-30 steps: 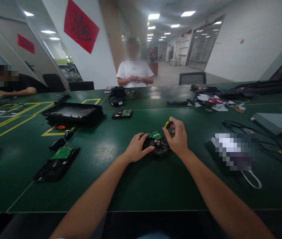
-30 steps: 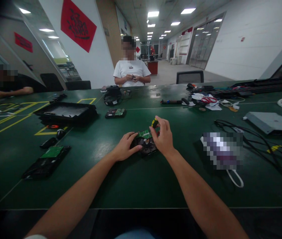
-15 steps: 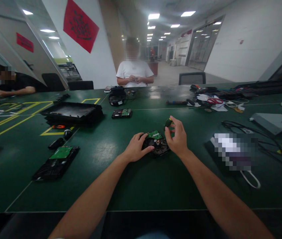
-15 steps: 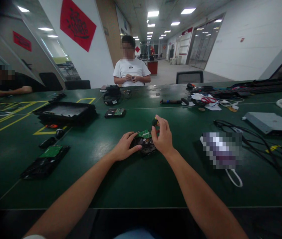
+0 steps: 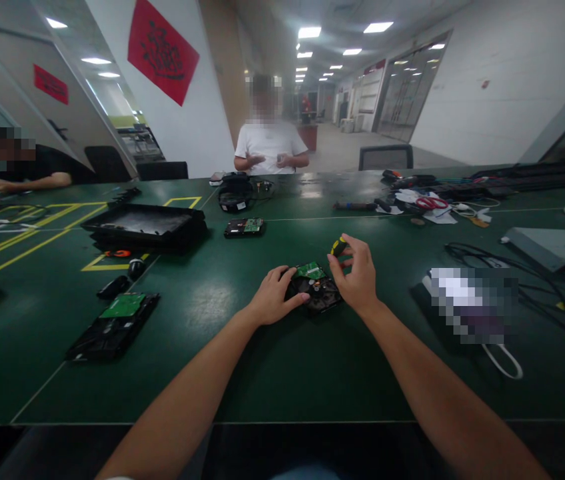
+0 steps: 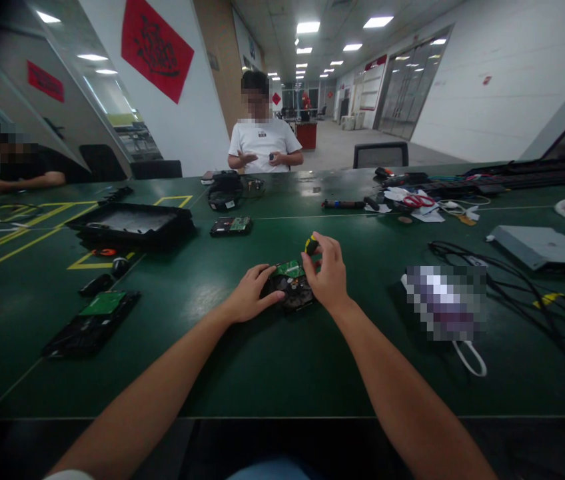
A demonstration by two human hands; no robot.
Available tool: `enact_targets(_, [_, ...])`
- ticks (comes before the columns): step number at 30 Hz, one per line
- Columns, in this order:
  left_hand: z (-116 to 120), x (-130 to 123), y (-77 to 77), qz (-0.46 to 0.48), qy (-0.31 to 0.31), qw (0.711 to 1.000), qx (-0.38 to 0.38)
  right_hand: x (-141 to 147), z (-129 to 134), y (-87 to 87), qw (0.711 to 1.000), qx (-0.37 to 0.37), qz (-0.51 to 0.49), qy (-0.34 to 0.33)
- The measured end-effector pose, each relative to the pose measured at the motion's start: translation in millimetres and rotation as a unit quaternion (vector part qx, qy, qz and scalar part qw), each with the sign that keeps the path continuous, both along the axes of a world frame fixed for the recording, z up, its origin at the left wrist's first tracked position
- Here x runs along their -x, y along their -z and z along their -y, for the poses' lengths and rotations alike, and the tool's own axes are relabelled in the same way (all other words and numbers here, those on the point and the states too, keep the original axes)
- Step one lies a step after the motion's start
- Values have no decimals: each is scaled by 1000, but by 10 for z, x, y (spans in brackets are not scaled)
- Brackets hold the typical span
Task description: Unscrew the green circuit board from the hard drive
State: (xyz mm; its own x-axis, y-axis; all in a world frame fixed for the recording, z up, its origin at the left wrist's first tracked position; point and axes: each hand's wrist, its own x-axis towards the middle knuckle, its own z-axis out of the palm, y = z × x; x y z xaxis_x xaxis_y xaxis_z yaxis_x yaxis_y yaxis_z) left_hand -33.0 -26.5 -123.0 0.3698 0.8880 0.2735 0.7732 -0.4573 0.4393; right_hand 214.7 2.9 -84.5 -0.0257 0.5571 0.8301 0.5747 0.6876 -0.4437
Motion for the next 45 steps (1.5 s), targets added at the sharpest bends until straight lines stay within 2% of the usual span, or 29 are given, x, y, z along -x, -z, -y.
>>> enact_targets(10, [21,-17,-10,6,0,1000,0,7,-10,37,1000,3,-3,2])
enact_targets(20, [29,-4,3,2,32,999,-21,7,-8,42,1000,0,1,-8])
enact_targets(24, [39,-6,-16,-3,40,999,-14,5,-7,41,1000,5,0,3])
enact_targets(32, [41,-9,-47,-3,55,998,-1,1,8,29,1000,27,-2,-16])
enact_targets(38, [33,-9,-58,-6,66,998,-8,1,12,15,1000,15,8,3])
enact_targets(45, [62,-16,-75,-10,68,998,1,1,17,18,1000,22,17,-10])
